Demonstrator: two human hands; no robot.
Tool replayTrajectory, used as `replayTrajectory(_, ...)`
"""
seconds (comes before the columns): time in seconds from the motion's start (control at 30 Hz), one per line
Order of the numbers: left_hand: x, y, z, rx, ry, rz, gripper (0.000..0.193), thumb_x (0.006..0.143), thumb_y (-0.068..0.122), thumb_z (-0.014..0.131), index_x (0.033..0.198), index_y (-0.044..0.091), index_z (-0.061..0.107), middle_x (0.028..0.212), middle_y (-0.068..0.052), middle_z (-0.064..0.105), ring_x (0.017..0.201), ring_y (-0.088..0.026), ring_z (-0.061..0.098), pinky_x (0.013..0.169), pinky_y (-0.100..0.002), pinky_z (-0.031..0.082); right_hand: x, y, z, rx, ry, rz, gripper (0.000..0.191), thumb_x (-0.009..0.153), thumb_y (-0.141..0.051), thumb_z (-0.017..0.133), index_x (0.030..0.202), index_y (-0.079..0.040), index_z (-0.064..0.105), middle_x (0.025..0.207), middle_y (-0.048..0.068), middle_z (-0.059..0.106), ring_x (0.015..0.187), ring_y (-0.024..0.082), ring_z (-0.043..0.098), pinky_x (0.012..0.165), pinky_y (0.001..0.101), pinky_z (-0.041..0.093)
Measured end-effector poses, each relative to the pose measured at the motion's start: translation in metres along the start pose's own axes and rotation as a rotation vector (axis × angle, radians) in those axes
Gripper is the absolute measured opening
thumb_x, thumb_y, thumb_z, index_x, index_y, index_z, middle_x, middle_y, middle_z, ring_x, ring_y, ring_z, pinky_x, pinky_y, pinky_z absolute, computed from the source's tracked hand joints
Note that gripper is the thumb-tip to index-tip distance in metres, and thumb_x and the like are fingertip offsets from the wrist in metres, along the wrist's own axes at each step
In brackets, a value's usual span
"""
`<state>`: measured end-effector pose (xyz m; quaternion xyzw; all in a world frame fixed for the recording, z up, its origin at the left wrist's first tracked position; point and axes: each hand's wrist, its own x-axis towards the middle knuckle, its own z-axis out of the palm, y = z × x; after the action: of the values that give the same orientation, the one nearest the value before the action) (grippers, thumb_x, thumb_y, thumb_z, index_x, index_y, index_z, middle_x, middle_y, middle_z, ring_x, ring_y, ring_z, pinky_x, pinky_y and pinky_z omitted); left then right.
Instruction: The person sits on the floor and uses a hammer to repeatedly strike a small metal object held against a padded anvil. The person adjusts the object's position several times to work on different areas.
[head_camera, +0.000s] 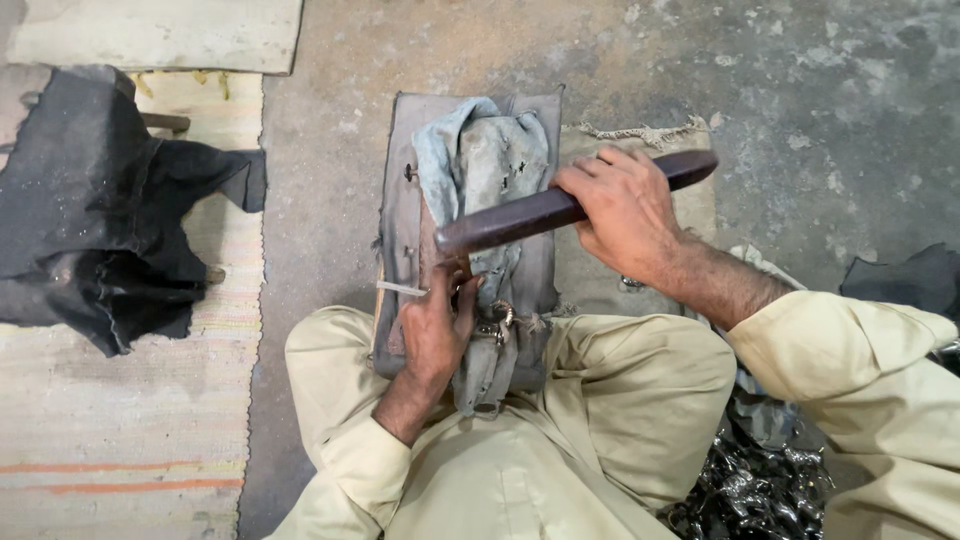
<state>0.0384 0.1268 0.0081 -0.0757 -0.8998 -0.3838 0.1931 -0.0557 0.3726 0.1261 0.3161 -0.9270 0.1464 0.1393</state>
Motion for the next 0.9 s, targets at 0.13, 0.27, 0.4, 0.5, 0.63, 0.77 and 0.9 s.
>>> replayTrajectory(0.13, -0.001, 0.000, 0.002, -0.002, -0.019, -0.059, 0.028, 0.097, 0.016, 0.075, 0.117, 0.005, 0.059, 0.090, -0.017, 0.078, 0.072, -0.030, 0.078, 0.056, -0.040, 0.058, -0.002, 0.000, 0.001, -0.195, -0.031, -0.099, 0.036, 0.068, -0.001, 0.074, 0.102, -0.009, 0.068, 0.098, 0.006, 0.070, 0.099, 0.030, 0.064, 0.087, 0.0457, 0.048)
replayTrajectory(0.27, -0.003, -0.002, 0.003, -0.054, 0.036, 0.034, 0.033, 0.095, 0.014, 0.075, 0.120, 0.003, 0.058, 0.094, -0.018, 0.078, 0.075, -0.029, 0.079, 0.058, -0.038, 0.060, -0.004, 0.001, 0.002, -0.010, -0.003, 0.036, 0.036, 0.070, -0.002, 0.074, 0.105, -0.008, 0.066, 0.098, 0.008, 0.069, 0.098, 0.031, 0.063, 0.087, 0.0457, 0.048)
replayTrajectory(0.4, -0.004, -0.004, 0.004, -0.056, 0.031, 0.076, 0.026, 0.098, 0.012, 0.072, 0.118, 0.005, 0.057, 0.098, -0.016, 0.079, 0.081, -0.029, 0.079, 0.062, -0.038, 0.061, -0.008, 0.002, 0.004, -0.029, 0.002, -0.019, 0.040, 0.066, -0.002, 0.076, 0.105, -0.008, 0.067, 0.099, 0.008, 0.070, 0.098, 0.031, 0.063, 0.084, 0.0467, 0.048)
replayTrajectory(0.5, -0.004, -0.006, 0.006, -0.056, 0.000, 0.072, 0.028, 0.098, 0.012, 0.072, 0.118, 0.002, 0.056, 0.097, -0.017, 0.078, 0.080, -0.028, 0.079, 0.063, -0.039, 0.062, -0.012, 0.004, 0.004, 0.005, 0.002, 0.080, 0.040, 0.070, -0.004, 0.077, 0.109, -0.009, 0.067, 0.098, 0.009, 0.068, 0.099, 0.032, 0.062, 0.084, 0.0460, 0.048)
replayTrajectory(0.63, -0.005, -0.011, 0.007, -0.017, -0.056, 0.042, 0.027, 0.097, 0.010, 0.072, 0.118, 0.000, 0.057, 0.094, -0.018, 0.079, 0.074, -0.027, 0.079, 0.060, -0.038, 0.061, -0.016, 0.004, 0.006, -0.063, 0.020, 0.000, 0.041, 0.069, 0.000, 0.078, 0.107, -0.009, 0.068, 0.096, 0.006, 0.070, 0.096, 0.030, 0.064, 0.083, 0.0470, 0.048)
replayTrajectory(0.77, -0.004, -0.012, 0.010, -0.049, -0.036, 0.080, 0.025, 0.098, 0.009, 0.072, 0.117, 0.001, 0.058, 0.097, -0.018, 0.079, 0.074, -0.026, 0.079, 0.059, -0.036, 0.062, -0.018, 0.006, 0.005, 0.055, 0.004, 0.105, 0.038, 0.074, -0.005, 0.078, 0.110, -0.007, 0.067, 0.097, 0.010, 0.067, 0.095, 0.031, 0.063, 0.082, 0.0458, 0.048)
replayTrajectory(0.9, -0.003, -0.011, 0.009, -0.051, -0.037, 0.105, 0.026, 0.098, 0.009, 0.071, 0.119, 0.002, 0.058, 0.097, -0.016, 0.079, 0.077, -0.026, 0.080, 0.062, -0.037, 0.062, -0.021, 0.008, 0.005, 0.111, 0.043, 0.146, 0.038, 0.075, -0.004, 0.077, 0.111, -0.007, 0.067, 0.097, 0.010, 0.067, 0.094, 0.031, 0.064, 0.080, 0.0449, 0.048)
